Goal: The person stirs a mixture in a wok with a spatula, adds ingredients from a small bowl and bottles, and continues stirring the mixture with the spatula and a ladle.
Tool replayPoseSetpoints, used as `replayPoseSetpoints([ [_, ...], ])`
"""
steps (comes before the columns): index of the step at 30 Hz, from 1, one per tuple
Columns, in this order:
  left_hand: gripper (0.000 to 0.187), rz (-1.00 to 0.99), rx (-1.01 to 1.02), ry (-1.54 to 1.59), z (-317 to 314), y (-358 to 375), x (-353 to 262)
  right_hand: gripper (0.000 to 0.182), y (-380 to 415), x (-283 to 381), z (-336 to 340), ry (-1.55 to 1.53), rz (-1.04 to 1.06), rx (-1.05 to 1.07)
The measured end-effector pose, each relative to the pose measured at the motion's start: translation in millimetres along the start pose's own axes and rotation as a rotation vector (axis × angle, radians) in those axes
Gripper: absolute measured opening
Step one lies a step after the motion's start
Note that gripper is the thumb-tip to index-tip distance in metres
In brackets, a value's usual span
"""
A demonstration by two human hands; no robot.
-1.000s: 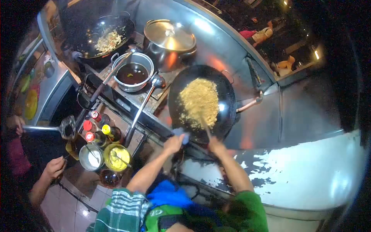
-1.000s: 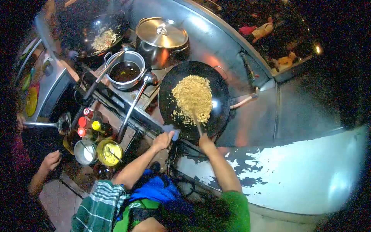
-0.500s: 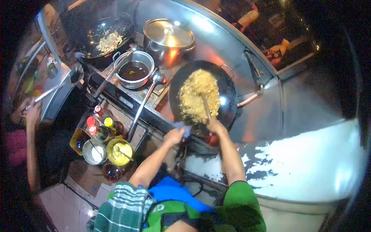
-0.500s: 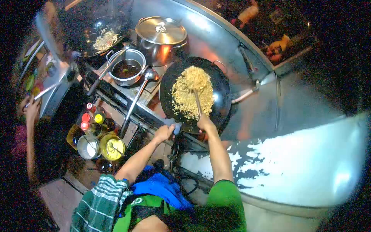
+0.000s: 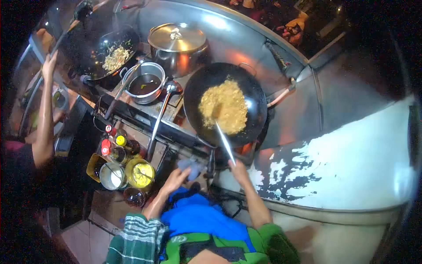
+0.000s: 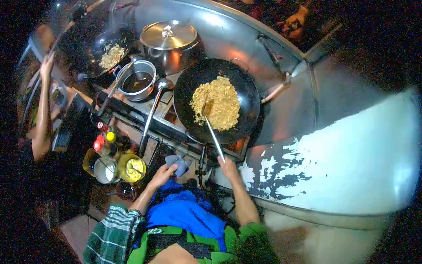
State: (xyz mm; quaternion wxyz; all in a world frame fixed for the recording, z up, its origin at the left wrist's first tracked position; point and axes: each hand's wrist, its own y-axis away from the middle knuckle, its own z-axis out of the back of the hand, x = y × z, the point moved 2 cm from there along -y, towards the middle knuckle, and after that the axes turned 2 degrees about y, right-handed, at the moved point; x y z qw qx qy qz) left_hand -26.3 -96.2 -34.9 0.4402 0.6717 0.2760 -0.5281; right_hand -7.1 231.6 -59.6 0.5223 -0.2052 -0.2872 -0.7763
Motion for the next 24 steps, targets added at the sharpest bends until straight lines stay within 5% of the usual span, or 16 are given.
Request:
replayPoseSetpoints([
  [4, 0.04, 0.03, -0.076, 0.03, -1, 10, -3, 0.034, -32, 81, 98, 0.129, 0.23, 0.182],
  [6, 0.049, 0.141, -0.039, 0.032, 5, 10, 3, 0.04, -51, 131, 164, 0.241, 0.133, 0.351],
  [8, 0.049, 0.216, -0.049, 0.13, 8, 18, -19, 0.031, -56, 190, 224, 0.483, 0.407, 0.391],
  [10, 0.051, 0.171, -0.111, 0.111, 15, 21, -20, 0.027, -44, 252, 253, 0.569, 0.124, 0.605],
  [13, 0.052, 0.006, -0.157, 0.166, 19, 14, -8, 0.026, -111, 216, 208, 0.572, 0.19, 0.684],
  [14, 0.052, 0.022, -0.147, 0.205, 18, 15, -1, 0.03, -144, 182, 186, 0.605, 0.443, 0.481],
  [16, 0.052, 0.003, -0.144, 0.151, 21, 19, -7, 0.034, -130, 208, 188, 0.709, 0.374, 0.349],
  [21, 0.051, 0.064, -0.14, 0.197, 27, 37, -8, 0.02, -63, 284, 260, 0.9, 0.245, 0.522],
  [22, 0.051, 0.056, -0.143, 0.173, 27, 36, -3, 0.017, -56, 287, 259, 0.879, 0.112, 0.588],
  [24, 0.051, 0.048, -0.137, 0.152, 26, 34, -3, 0.015, -110, 222, 224, 0.804, 0.208, 0.449],
])
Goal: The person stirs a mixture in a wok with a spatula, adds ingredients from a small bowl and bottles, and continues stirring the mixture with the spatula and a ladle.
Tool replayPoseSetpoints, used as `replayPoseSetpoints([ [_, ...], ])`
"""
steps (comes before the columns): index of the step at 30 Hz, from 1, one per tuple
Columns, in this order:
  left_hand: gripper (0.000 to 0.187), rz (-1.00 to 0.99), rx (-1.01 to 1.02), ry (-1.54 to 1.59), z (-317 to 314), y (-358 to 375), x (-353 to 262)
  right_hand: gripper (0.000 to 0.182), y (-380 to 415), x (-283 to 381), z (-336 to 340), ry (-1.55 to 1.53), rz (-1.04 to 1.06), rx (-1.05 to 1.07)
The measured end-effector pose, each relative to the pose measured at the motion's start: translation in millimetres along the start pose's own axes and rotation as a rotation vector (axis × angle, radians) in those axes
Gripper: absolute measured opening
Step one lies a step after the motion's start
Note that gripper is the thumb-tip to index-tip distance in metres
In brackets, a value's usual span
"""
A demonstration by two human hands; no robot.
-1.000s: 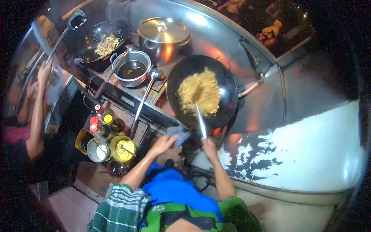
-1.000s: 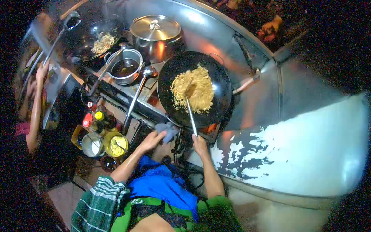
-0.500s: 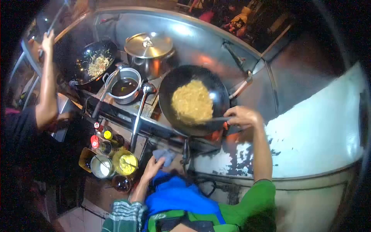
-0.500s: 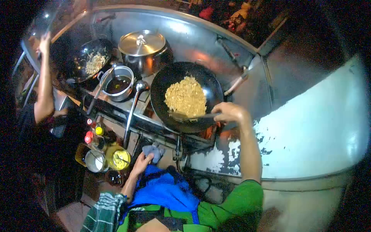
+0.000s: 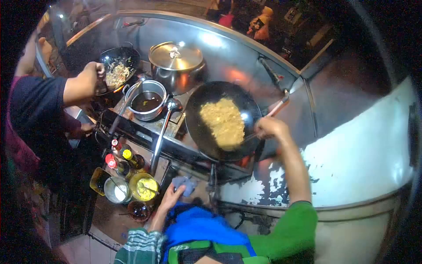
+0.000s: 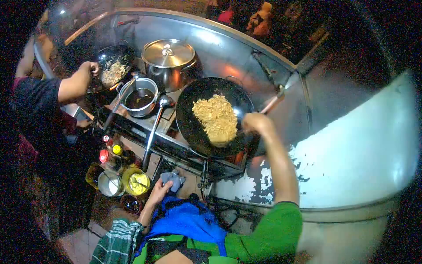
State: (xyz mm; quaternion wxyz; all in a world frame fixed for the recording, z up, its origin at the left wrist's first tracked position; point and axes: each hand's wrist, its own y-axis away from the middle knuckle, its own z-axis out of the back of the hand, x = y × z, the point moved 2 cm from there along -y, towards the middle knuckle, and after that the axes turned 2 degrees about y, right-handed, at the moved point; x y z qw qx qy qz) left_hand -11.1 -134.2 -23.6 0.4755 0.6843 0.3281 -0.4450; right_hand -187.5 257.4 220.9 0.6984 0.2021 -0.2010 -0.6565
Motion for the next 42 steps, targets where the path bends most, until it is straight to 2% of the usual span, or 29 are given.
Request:
replayPoseSetpoints([
  [2, 0.051, 0.067, 0.055, -0.011, -9, 0, -10, 0.024, -34, -11, -22, -0.048, -0.008, -0.1],
  [3, 0.05, 0.007, 0.048, -0.074, -10, 0, -14, 0.03, -17, -6, -11, 0.067, 0.051, -0.185],
  [5, 0.049, 0.076, 0.03, -0.039, -11, 4, -29, 0.033, -1, -19, 14, 0.005, -0.012, -0.087],
  [7, 0.05, 0.064, 0.013, 0.013, -6, 6, -18, 0.033, 37, 2, 36, -0.058, -0.06, -0.01],
  [9, 0.051, 0.017, -0.032, 0.06, -3, -2, 7, 0.034, 47, 21, 38, 0.194, -0.266, 0.205],
  [10, 0.051, 0.069, 0.008, -0.04, -4, -5, 11, 0.031, -17, -25, -27, 0.308, -0.014, -0.15],
  [12, 0.054, 0.099, 0.038, 0.041, -22, 6, -31, 0.031, -18, -23, -43, 0.011, -0.073, -0.305],
  [13, 0.055, 0.056, 0.041, 0.001, -17, -3, -12, 0.029, -14, -31, -34, -0.11, -0.124, -0.271],
  [14, 0.057, 0.043, 0.028, -0.01, -16, -6, -2, 0.024, -6, -42, -27, 0.006, -0.191, -0.24],
  [16, 0.058, 0.038, 0.01, -0.02, -17, -2, 4, 0.018, 37, -20, 13, 0.243, -0.315, -0.156],
  [18, 0.053, 0.023, -0.007, 0.114, -22, 4, -7, 0.019, 45, -17, 7, 0.477, -0.311, -0.197],
  [19, 0.053, -0.07, 0.018, 0.03, -19, -6, 13, 0.02, 34, -16, -3, 0.499, -0.338, -0.257],
  [20, 0.053, -0.079, 0.017, 0.035, -23, -14, 11, 0.021, 14, -16, -20, 0.522, -0.37, -0.315],
  [22, 0.05, -0.094, 0.13, 0.067, -41, -25, 7, 0.024, -33, -31, -61, 0.584, -0.283, -0.336],
  [23, 0.055, -0.095, 0.176, 0.041, -44, -48, 31, 0.024, -26, -28, -60, 0.513, -0.194, -0.493],
  [24, 0.058, -0.109, 0.143, -0.224, -47, -62, 28, 0.025, -17, -23, -60, 0.436, -0.101, -0.65],
  [26, 0.061, -0.147, 0.035, -0.391, -64, -82, -9, 0.026, 16, -4, -47, 0.446, -0.146, -0.666],
  [28, 0.064, -0.28, -0.038, -0.529, -80, -121, -4, 0.026, 53, 9, -38, 0.445, -0.197, -0.651],
  [31, 0.07, -0.176, -0.028, -0.645, -93, -165, -4, 0.025, 73, 14, -35, 0.384, -0.254, -0.37],
  [33, 0.075, 0.011, 0.181, -0.318, -101, -183, 4, 0.027, 72, 9, -61, 0.138, -0.195, -0.229],
  [34, 0.075, 0.014, 0.175, -0.313, -102, -180, 2, 0.032, 66, 21, -74, 0.065, -0.206, -0.17],
  [35, 0.074, -0.005, 0.117, -0.364, -100, -176, -8, 0.036, 54, 41, -80, -0.029, -0.228, -0.151],
  [36, 0.074, -0.021, 0.065, -0.417, -100, -174, -13, 0.037, 22, 35, -108, -0.138, -0.152, -0.232],
  [38, 0.071, 0.064, 0.096, -0.381, -102, -178, -6, 0.037, -19, 21, -125, -0.149, -0.149, -0.306],
  [40, 0.069, -0.024, 0.081, -0.532, -95, -170, -22, 0.035, -34, 10, -124, -0.027, -0.296, -0.39],
  [41, 0.069, -0.123, 0.079, -0.526, -94, -163, -31, 0.034, -30, 3, -125, 0.027, -0.276, -0.375],
  [42, 0.069, -0.116, 0.079, -0.528, -94, -163, -31, 0.029, -19, 2, -126, -0.012, -0.286, -0.289],
])
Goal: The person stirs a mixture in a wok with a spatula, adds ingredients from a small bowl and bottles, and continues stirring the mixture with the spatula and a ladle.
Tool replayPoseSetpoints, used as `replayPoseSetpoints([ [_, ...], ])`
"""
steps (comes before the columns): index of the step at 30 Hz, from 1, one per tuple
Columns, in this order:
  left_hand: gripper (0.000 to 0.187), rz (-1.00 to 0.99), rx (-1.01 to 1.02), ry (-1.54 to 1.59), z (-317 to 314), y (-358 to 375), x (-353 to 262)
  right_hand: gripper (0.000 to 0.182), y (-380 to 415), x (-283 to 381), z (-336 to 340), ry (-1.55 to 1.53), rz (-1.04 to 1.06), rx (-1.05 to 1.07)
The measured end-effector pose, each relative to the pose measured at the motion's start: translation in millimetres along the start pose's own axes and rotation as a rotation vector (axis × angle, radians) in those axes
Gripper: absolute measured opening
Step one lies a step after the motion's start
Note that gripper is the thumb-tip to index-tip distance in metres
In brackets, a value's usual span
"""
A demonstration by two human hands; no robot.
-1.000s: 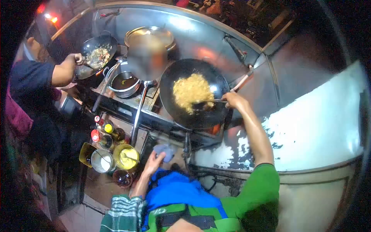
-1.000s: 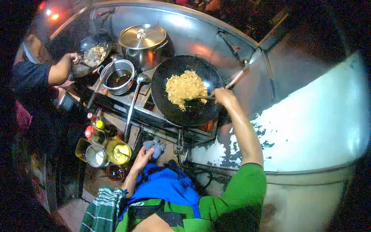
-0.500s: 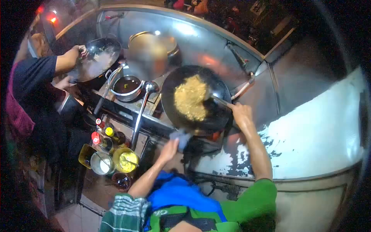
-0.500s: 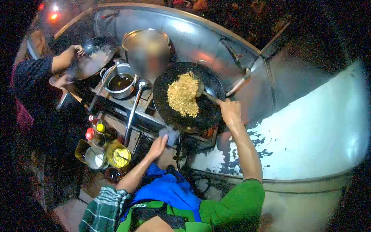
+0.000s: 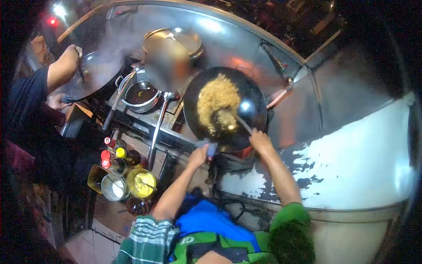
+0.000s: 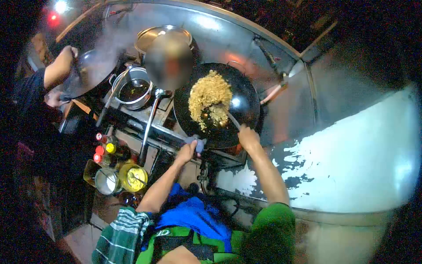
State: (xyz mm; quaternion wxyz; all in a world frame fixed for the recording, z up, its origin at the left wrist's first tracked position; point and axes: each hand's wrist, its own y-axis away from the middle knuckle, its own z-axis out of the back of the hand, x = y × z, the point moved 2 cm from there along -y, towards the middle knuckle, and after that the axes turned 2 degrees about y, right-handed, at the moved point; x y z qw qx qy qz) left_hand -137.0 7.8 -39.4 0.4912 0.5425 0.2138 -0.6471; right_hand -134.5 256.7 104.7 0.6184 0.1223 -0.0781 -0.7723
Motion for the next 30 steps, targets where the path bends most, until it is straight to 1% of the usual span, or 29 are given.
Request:
replayPoseSetpoints([
  [2, 0.07, 0.073, -0.024, 0.042, -1, -2, 3, 0.03, 20, -1, -27, -0.002, -0.084, 0.303],
  [3, 0.07, 0.238, 0.072, 0.148, -8, -11, 15, 0.03, 12, 2, -35, 0.006, -0.078, 0.309],
  [6, 0.072, 0.19, 0.075, 0.222, -26, -27, 45, 0.026, -39, 14, -76, -0.067, -0.115, 0.18],
  [7, 0.071, 0.164, 0.102, 0.206, -21, -24, 40, 0.025, -47, 19, -87, -0.101, -0.132, 0.14],
  [8, 0.071, 0.165, 0.098, 0.207, -34, -33, 56, 0.025, -53, 17, -94, -0.135, -0.151, 0.099],
  [9, 0.065, 0.009, -0.101, 0.178, -52, -51, 87, 0.023, -57, 9, -88, -0.125, -0.191, 0.054],
  [10, 0.059, -0.145, -0.292, 0.145, -36, -39, 63, 0.021, -50, 8, -72, -0.116, -0.236, 0.013],
  [11, 0.058, 0.014, -0.277, 0.332, -29, -21, 44, 0.019, -32, 11, -63, 0.068, -0.154, 0.102],
  [12, 0.058, 0.014, -0.281, 0.324, -17, -21, 25, 0.024, -21, 5, -85, -0.075, -0.234, 0.102],
  [13, 0.061, 0.253, -0.118, 0.624, -14, -22, 19, 0.028, -23, -18, -149, 0.329, 0.134, 0.064],
  [14, 0.065, 0.496, 0.054, 0.925, -19, -24, 14, 0.031, -30, -18, -179, 0.598, 0.388, 0.205],
  [15, 0.06, 0.503, -0.059, 0.867, -26, -28, 11, 0.034, -36, -19, -208, 0.823, 0.683, 0.289],
  [16, 0.06, 0.519, -0.055, 0.868, -30, -28, 13, 0.036, -8, 21, -115, 0.357, 0.324, 0.517],
  [17, 0.05, 0.456, -0.13, 0.751, -31, -26, 16, 0.038, 26, 69, -7, -0.1, -0.071, 0.569],
  [18, 0.044, 0.438, -0.2, 0.7, -28, -17, 7, 0.036, 16, 54, -8, -0.27, -0.159, 0.528],
  [19, 0.038, 0.422, -0.269, 0.645, -25, -7, -2, 0.035, -11, 16, -48, 0.016, 0.073, 0.24],
  [20, 0.05, 0.353, -0.267, 0.703, -32, 6, -4, 0.026, -14, -5, -39, -0.089, 0.095, 0.223],
  [21, 0.045, 0.501, -0.196, 0.807, -29, 31, -26, 0.029, 2, -4, 2, 0.046, 0.069, 0.27],
  [22, 0.041, 0.646, -0.124, 0.911, -25, 63, -55, 0.032, 25, -12, 35, 0.007, 0.146, 0.155],
  [23, 0.038, 0.57, -0.178, 1.073, -24, 83, -67, 0.033, 45, -15, 67, -0.095, 0.146, 0.128],
  [24, 0.036, 0.488, -0.23, 1.235, -25, 96, -72, 0.035, 55, -15, 88, -0.057, 0.215, 0.185],
  [26, 0.037, 0.637, -0.064, 1.08, -36, 76, -35, 0.036, 50, -17, 86, -0.234, 0.309, 0.19],
  [28, 0.038, 0.539, -0.033, 1.073, -28, 49, -21, 0.038, 23, -5, 67, -0.198, 0.364, 0.068],
  [29, 0.058, 0.761, -0.165, 0.834, -24, 50, -30, 0.036, 21, 6, 71, -0.22, 0.245, 0.091],
  [30, 0.034, 0.692, -0.044, 0.975, -9, 83, -71, 0.036, 17, 0, 58, -0.216, 0.193, 0.036],
])
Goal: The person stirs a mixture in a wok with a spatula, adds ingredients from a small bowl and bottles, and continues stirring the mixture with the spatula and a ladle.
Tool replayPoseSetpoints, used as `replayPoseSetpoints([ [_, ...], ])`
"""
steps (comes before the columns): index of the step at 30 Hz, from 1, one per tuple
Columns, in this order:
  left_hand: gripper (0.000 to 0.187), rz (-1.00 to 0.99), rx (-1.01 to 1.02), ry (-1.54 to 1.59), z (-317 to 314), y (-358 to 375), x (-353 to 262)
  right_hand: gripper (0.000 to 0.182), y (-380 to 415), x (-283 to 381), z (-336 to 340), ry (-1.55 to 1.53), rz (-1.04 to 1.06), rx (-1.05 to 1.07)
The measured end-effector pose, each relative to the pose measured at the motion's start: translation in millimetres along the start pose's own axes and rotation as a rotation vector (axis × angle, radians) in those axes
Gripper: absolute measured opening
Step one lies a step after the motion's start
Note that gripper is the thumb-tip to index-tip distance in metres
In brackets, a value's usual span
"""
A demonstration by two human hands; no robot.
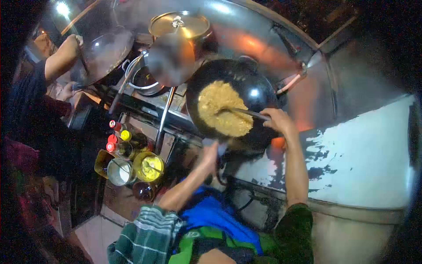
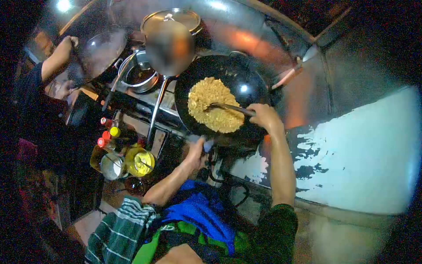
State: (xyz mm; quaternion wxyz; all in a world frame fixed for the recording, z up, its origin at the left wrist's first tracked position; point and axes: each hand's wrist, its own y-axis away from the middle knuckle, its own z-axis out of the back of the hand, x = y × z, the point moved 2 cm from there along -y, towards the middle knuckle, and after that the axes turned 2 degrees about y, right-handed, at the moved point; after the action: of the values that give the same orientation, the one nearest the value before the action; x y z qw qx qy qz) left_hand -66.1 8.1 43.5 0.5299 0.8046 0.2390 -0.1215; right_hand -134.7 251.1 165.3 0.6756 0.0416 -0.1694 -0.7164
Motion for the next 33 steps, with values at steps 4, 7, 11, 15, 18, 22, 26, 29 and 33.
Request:
replayPoseSetpoints([
  [4, 0.035, 0.011, 0.041, 0.315, 36, 79, 54, 0.032, 89, 17, 63, 0.126, -0.021, -0.044],
  [7, 0.034, -0.017, 0.062, 0.313, 25, 43, 57, 0.029, 103, 45, 80, 0.053, -0.095, 0.225],
  [11, 0.04, -0.148, -0.168, -0.042, 25, -70, 54, 0.03, 37, 43, 12, 0.176, -0.032, 0.017],
  [15, 0.031, -0.081, 0.124, 0.309, 51, 32, 96, 0.026, 88, 25, 49, 0.089, -0.107, -0.013],
  [18, 0.025, 0.087, 0.054, 0.358, 38, 66, 81, 0.024, 141, 48, 94, 0.09, -0.104, 0.106],
  [22, 0.03, -0.161, 0.141, 0.171, 20, -65, 62, 0.037, 82, 42, 19, 0.162, -0.009, 0.064],
  [26, 0.036, -0.296, 0.047, 0.071, 33, -51, 91, 0.04, 67, 19, -38, -0.118, -0.079, -0.319],
  [29, 0.035, -0.201, 0.086, 0.205, 43, 5, 94, 0.042, 111, 10, -41, -0.23, -0.075, -0.452],
  [33, 0.024, -0.039, 0.073, 0.308, 4, 9, 46, 0.042, 141, -5, -73, -0.92, -0.252, -0.244],
])
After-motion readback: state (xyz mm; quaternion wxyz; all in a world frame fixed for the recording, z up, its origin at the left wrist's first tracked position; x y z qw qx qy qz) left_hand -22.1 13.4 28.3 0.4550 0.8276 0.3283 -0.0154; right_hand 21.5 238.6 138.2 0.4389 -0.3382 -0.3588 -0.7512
